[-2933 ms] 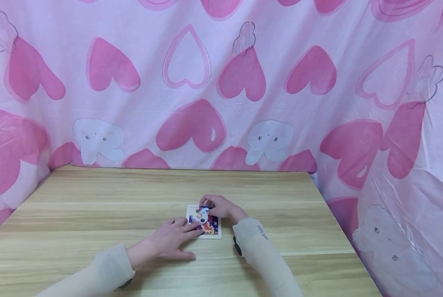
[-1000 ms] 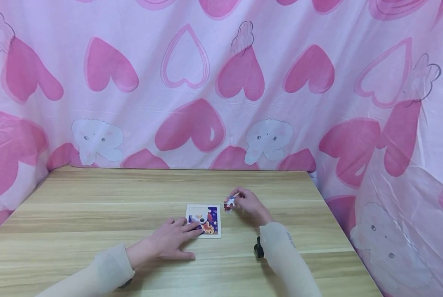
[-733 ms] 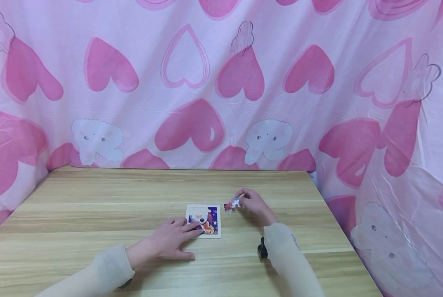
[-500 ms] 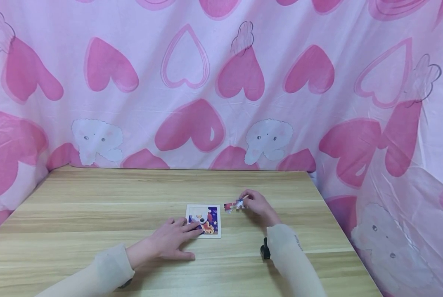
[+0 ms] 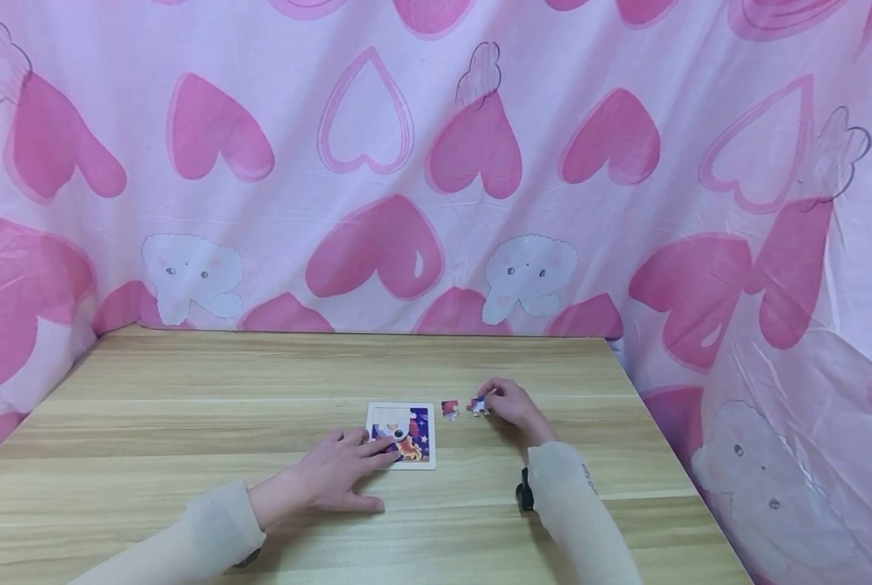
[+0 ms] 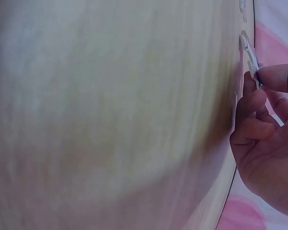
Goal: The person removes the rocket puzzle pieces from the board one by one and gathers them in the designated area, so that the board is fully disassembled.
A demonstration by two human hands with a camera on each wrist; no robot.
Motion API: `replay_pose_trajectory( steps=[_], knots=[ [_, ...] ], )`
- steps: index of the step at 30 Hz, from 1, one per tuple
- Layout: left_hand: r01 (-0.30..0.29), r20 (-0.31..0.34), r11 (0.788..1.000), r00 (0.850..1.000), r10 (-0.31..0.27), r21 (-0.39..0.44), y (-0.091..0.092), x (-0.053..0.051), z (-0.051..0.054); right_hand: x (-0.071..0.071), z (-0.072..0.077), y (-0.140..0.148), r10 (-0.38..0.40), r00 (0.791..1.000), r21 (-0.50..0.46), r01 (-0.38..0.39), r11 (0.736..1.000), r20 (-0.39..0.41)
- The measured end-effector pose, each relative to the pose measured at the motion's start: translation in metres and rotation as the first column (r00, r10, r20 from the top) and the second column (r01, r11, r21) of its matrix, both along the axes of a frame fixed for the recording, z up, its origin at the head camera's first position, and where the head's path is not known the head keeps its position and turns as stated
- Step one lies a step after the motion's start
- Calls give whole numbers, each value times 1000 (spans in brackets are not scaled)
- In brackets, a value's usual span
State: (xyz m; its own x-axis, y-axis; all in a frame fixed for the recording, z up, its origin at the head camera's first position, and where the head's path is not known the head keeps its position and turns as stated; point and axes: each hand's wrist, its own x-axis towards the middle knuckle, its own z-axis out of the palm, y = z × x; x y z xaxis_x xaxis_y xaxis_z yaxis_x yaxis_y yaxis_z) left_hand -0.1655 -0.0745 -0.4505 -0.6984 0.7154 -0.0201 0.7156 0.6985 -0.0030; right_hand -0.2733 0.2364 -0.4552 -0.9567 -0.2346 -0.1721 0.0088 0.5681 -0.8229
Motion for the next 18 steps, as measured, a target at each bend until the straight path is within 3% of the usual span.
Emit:
replay_pose_trajectory(
  steps=[12, 18],
  knots=[
    [-7, 21, 1000, 1000, 7, 10, 0, 0, 0, 1, 1, 2, -96, 995, 160, 99, 982, -23],
    [0, 15, 1000, 1000, 0, 3, 1, 0, 1, 5, 4, -7, -24, 988, 173, 50, 984, -152]
  ],
)
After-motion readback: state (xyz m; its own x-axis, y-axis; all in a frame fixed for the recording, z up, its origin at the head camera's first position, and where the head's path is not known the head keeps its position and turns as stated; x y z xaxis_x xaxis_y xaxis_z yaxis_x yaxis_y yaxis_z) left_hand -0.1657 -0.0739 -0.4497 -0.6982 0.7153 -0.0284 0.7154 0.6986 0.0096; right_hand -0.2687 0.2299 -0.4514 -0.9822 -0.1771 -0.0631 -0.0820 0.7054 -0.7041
